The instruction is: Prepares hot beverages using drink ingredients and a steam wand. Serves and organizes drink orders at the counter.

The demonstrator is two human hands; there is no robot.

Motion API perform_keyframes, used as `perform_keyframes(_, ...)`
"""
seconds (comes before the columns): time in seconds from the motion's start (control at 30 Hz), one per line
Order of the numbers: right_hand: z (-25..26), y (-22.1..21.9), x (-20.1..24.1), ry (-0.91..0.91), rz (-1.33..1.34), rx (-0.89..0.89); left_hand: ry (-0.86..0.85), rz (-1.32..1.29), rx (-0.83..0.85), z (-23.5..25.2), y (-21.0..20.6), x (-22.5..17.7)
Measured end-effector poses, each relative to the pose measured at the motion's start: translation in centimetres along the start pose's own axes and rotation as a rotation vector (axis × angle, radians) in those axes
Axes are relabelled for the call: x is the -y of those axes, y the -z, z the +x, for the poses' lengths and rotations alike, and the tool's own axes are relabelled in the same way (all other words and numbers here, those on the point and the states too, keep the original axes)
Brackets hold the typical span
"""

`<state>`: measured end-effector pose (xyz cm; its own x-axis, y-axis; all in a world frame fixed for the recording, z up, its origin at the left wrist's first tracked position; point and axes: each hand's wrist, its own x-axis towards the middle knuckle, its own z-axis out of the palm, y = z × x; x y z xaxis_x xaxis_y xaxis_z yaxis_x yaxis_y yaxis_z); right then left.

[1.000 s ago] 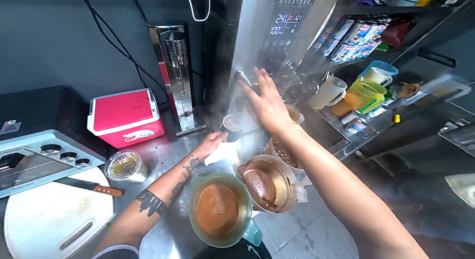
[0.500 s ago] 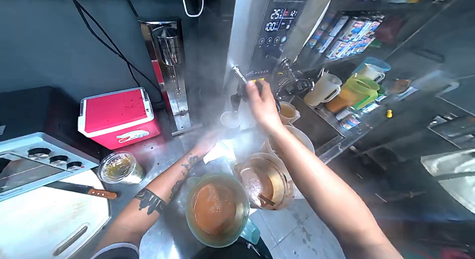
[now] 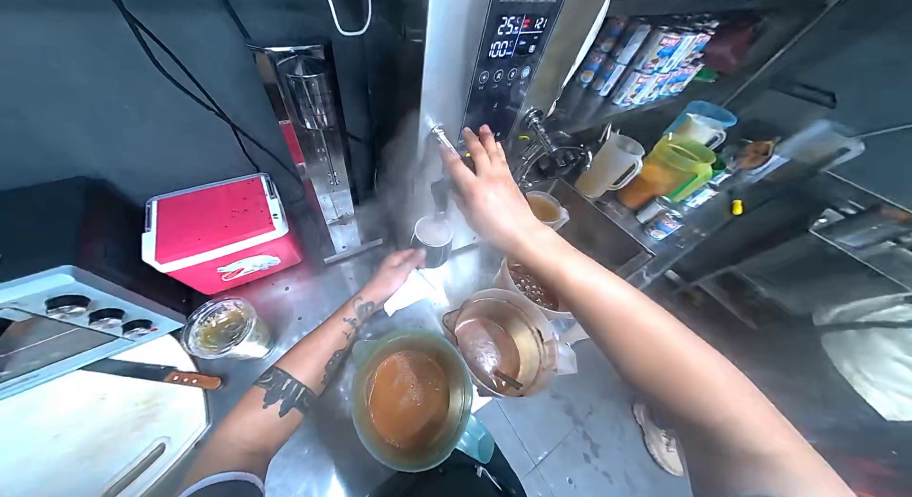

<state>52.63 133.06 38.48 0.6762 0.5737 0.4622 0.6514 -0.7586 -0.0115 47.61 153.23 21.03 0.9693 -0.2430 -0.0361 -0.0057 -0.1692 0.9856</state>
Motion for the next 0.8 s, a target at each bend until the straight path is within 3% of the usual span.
perform_keyframes(0.2, 0.16, 0.04, -0.15, 0.168, -0.146, 0.011, -0.033, -0.03, 0.002, 0.34, -0.18, -0.07)
perform_keyframes(0.8, 0.15, 0.05, -0.22, 0.116, -0.093, -0.025, -0.019, -0.093, -0.024, 0.02, -0.6, -0.18)
